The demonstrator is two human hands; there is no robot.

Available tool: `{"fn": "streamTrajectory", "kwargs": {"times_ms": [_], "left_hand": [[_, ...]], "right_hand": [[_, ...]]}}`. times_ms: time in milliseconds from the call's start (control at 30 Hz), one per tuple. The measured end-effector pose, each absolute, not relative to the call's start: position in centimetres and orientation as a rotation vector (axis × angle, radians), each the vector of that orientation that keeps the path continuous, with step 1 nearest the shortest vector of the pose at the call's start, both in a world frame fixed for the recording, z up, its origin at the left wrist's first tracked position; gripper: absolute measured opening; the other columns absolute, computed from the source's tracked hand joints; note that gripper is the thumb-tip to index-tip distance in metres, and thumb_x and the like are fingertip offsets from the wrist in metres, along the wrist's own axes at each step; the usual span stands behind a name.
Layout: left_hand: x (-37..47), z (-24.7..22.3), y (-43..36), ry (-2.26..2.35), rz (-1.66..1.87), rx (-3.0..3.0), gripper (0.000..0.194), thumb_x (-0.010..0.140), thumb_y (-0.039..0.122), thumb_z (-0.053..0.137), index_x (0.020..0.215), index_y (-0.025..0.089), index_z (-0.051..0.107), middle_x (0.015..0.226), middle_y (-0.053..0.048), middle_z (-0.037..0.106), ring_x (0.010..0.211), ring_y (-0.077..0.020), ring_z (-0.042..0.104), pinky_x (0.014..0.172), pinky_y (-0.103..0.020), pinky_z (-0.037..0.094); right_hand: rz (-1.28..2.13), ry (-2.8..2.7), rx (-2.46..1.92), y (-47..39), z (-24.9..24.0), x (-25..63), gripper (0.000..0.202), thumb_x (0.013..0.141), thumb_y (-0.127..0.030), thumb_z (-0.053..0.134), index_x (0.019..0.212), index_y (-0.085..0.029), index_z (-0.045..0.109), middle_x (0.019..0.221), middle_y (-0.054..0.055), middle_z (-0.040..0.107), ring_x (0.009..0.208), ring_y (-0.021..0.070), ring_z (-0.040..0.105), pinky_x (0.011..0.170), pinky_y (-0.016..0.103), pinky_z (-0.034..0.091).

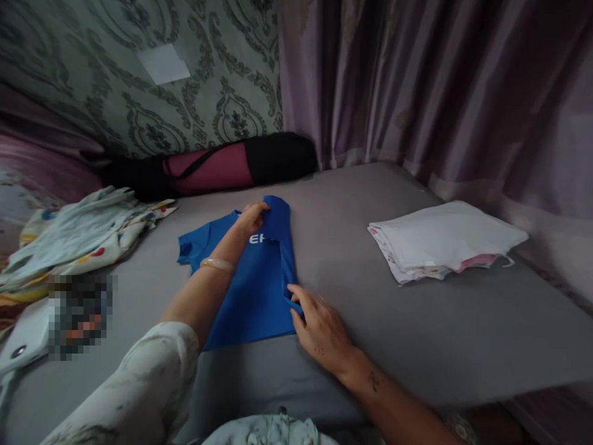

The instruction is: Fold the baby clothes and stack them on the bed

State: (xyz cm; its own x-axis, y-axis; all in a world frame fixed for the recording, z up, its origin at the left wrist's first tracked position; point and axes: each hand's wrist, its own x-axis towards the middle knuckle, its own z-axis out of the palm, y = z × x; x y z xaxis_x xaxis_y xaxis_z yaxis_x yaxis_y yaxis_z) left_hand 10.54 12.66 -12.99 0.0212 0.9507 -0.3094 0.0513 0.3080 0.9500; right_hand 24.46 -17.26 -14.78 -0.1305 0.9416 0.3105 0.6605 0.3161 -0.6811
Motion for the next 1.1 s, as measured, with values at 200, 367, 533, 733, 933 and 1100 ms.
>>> {"fn": "streamTrajectory", "kwargs": {"times_ms": [200,367,533,733,933,1100], "left_hand": [[7.1,-15.1,11.2,1.456,0.917,0.98,0.023,0.076,0.02,0.071,0.094,0.015,0.058,0.057,0.006,0.046,0.046,-0.0073,0.047,0.049,-0.02,0.046],[7.1,-15.2,10.8,1.473,0.803,1.121,0.068,0.069,0.019,0.079,0.129,0.014,0.047,0.077,-0.001,0.058,0.063,-0.0127,0.059,0.057,-0.025,0.053],[7.5,-14.8,10.2,1.423,0.737,1.255,0.083,0.069,0.009,0.075,0.141,0.02,0.036,0.097,-0.004,0.058,0.062,-0.0103,0.059,0.055,-0.023,0.053],[7.5,-15.0,9.0,1.431,0.775,1.362,0.087,0.074,0.008,0.065,0.148,0.02,0.022,0.076,0.004,0.052,0.048,-0.0076,0.05,0.051,-0.022,0.049],[6.6,-15.1,8.0,1.305,0.737,1.692,0.072,0.073,0.013,0.066,0.14,0.018,0.042,0.06,0.007,0.047,0.051,-0.0095,0.048,0.057,-0.021,0.046],[6.4,-15.2,7.9,1.337,0.756,2.06,0.035,0.073,0.013,0.061,0.107,0.016,0.068,0.093,-0.005,0.062,0.089,-0.0186,0.059,0.086,-0.028,0.047]], "right_hand": [[0.47,-2.189,-1.218,-17.5,-14.5,24.3,0.047,0.086,-0.002,0.044,0.129,-0.021,0.05,0.11,0.007,0.066,0.103,0.0205,0.059,0.093,0.039,0.048],[0.437,-2.173,-1.182,-17.4,-14.6,24.4,0.036,0.09,-0.004,0.043,0.119,-0.02,0.058,0.105,0.007,0.068,0.099,0.0191,0.06,0.088,0.036,0.048],[0.429,-2.149,-1.205,-17.4,-14.2,24.4,0.031,0.092,-0.006,0.042,0.113,-0.02,0.061,0.101,0.007,0.069,0.095,0.0191,0.061,0.086,0.036,0.048],[0.447,-2.182,-1.202,-17.5,-14.1,24.6,0.033,0.092,-0.007,0.043,0.115,-0.022,0.061,0.106,0.007,0.068,0.099,0.0193,0.059,0.088,0.037,0.048],[0.449,-2.278,-1.175,-17.6,-14.1,24.9,0.029,0.092,-0.008,0.045,0.11,-0.021,0.063,0.108,0.007,0.065,0.1,0.0203,0.057,0.088,0.038,0.046],[0.452,-2.27,-1.19,-17.7,-14.2,25.1,0.029,0.094,-0.01,0.044,0.11,-0.022,0.065,0.104,0.007,0.063,0.097,0.0199,0.056,0.087,0.037,0.047]]}}
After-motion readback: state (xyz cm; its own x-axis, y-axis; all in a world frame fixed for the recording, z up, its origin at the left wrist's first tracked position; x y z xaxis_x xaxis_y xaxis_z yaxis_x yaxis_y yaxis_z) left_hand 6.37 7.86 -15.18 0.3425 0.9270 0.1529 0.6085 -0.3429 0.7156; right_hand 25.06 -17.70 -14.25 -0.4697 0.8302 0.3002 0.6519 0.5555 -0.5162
